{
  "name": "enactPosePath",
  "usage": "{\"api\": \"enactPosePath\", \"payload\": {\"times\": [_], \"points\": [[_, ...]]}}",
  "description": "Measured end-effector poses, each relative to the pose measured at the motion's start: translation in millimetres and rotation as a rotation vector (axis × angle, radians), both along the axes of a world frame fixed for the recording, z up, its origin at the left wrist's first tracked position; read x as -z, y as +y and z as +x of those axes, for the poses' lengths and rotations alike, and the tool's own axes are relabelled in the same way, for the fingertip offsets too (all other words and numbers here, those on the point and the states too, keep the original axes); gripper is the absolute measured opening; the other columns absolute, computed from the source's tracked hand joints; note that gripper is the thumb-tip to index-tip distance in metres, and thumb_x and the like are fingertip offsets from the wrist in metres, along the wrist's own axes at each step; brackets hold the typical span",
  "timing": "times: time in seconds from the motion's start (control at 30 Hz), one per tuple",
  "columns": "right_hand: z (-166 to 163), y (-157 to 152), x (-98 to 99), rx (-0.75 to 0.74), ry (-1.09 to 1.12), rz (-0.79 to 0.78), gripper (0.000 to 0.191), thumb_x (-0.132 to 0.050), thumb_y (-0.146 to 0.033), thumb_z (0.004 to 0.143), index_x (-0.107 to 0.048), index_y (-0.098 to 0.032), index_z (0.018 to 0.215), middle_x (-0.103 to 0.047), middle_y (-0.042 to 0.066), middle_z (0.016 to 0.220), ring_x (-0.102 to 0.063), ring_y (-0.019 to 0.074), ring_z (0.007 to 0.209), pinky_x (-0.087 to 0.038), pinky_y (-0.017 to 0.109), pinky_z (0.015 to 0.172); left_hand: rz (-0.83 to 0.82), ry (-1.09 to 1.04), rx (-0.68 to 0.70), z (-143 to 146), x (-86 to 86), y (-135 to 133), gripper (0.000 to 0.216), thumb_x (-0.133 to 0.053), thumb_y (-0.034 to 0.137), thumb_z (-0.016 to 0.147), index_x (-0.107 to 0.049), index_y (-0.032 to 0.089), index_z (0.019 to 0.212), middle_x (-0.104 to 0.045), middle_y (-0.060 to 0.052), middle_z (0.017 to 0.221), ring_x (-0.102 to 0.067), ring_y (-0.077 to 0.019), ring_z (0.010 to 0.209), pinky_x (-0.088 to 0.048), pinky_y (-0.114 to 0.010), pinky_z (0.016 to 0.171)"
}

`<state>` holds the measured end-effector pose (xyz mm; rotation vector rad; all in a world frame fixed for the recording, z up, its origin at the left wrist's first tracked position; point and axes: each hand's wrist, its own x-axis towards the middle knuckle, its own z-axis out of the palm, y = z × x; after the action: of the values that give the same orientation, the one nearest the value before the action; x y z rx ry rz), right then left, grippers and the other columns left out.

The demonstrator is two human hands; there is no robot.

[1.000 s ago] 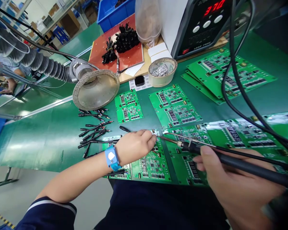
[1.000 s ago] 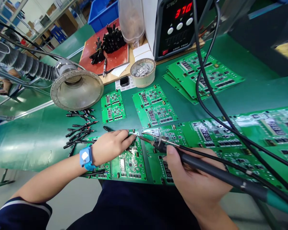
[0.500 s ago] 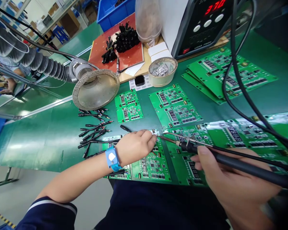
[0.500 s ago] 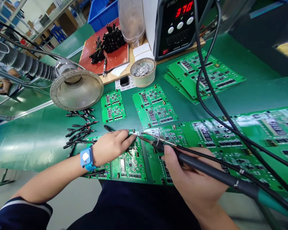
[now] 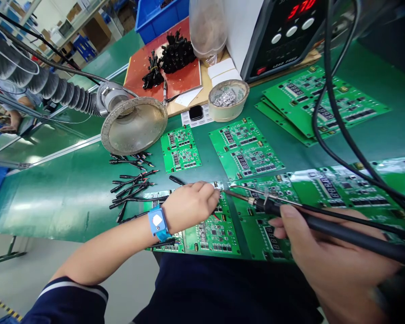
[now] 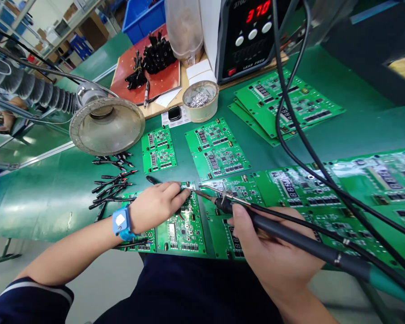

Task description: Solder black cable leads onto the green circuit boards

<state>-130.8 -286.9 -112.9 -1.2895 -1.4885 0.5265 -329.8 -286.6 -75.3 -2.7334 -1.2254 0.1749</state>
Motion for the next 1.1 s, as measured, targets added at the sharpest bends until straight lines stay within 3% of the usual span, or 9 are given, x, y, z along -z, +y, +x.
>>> {"api": "enactPosePath", "payload": {"times": [0.13, 0.3, 0.5, 0.83, 1.0, 1.1], "points": [[1.2, -0.5, 0.8, 0.0, -0.063, 0.043, 0.017, -0.066, -0.017, 0.065, -0.055, -0.02, 0.053, -0.055, -0.003, 0.049, -0.053, 0.0111, 0.045, -0.045, 0.025, 0.046, 0.014, 0.0, 0.011, 0.1, 0.7, 0.6, 0.028, -0.027, 0.013, 0.091, -0.052, 0.008, 0.1, -0.057, -0.01, 0.086, -0.057, -0.0179, 0.078, -0.05, -0.028, 0.06], [2.1, -2.0, 3.3, 0.109, 0.055, -0.068, 0.015, -0.064, -0.012, 0.065, -0.055, -0.019, 0.055, -0.053, -0.004, 0.045, -0.051, 0.0115, 0.039, -0.045, 0.025, 0.042, 0.003, 0.001, 0.015, -0.2, 1.2, 0.3, 0.028, -0.027, 0.011, 0.091, -0.053, 0.008, 0.099, -0.057, -0.009, 0.08, -0.058, -0.0176, 0.074, -0.05, -0.027, 0.057], [-0.4, -0.4, -0.5, 0.019, -0.002, -0.017, 0.017, -0.066, -0.013, 0.064, -0.055, -0.02, 0.053, -0.054, -0.005, 0.049, -0.053, 0.0088, 0.044, -0.045, 0.021, 0.047, 0.024, -0.035, 0.045, -1.4, 3.3, 0.2, 0.027, -0.029, 0.011, 0.091, -0.053, 0.005, 0.102, -0.059, -0.012, 0.085, -0.057, -0.0224, 0.094, -0.052, -0.031, 0.07], [-1.5, 0.5, -2.4, -0.033, -0.015, -0.021, 0.014, -0.065, -0.017, 0.067, -0.057, -0.021, 0.056, -0.056, -0.003, 0.051, -0.056, 0.0102, 0.05, -0.047, 0.022, 0.048, -0.069, -0.011, -0.017, -4.5, 3.1, 0.3, 0.029, -0.028, 0.011, 0.09, -0.048, 0.006, 0.112, -0.058, -0.014, 0.096, -0.06, -0.0202, 0.083, -0.054, -0.03, 0.062], [-3.3, -0.7, -3.0, -0.012, 0.042, -0.057, 0.013, -0.064, -0.017, 0.067, -0.057, -0.019, 0.056, -0.056, -0.003, 0.051, -0.055, 0.0106, 0.045, -0.046, 0.022, 0.042, -0.1, -0.027, -0.05, -6.5, 4.3, 0.4, 0.029, -0.031, 0.009, 0.089, -0.046, 0.006, 0.113, -0.057, -0.013, 0.096, -0.058, -0.019, 0.086, -0.053, -0.029, 0.066], [-4.7, -0.8, -4.2, -0.007, 0.037, -0.09, 0.012, -0.064, -0.019, 0.068, -0.058, -0.019, 0.057, -0.056, -0.002, 0.052, -0.055, 0.0103, 0.045, -0.046, 0.021, 0.043, -0.125, 0.017, -0.043, -6.4, 0.4, 2.9, 0.03, -0.029, 0.012, 0.09, -0.046, 0.007, 0.114, -0.056, -0.012, 0.092, -0.058, -0.0183, 0.079, -0.052, -0.028, 0.06]]}}
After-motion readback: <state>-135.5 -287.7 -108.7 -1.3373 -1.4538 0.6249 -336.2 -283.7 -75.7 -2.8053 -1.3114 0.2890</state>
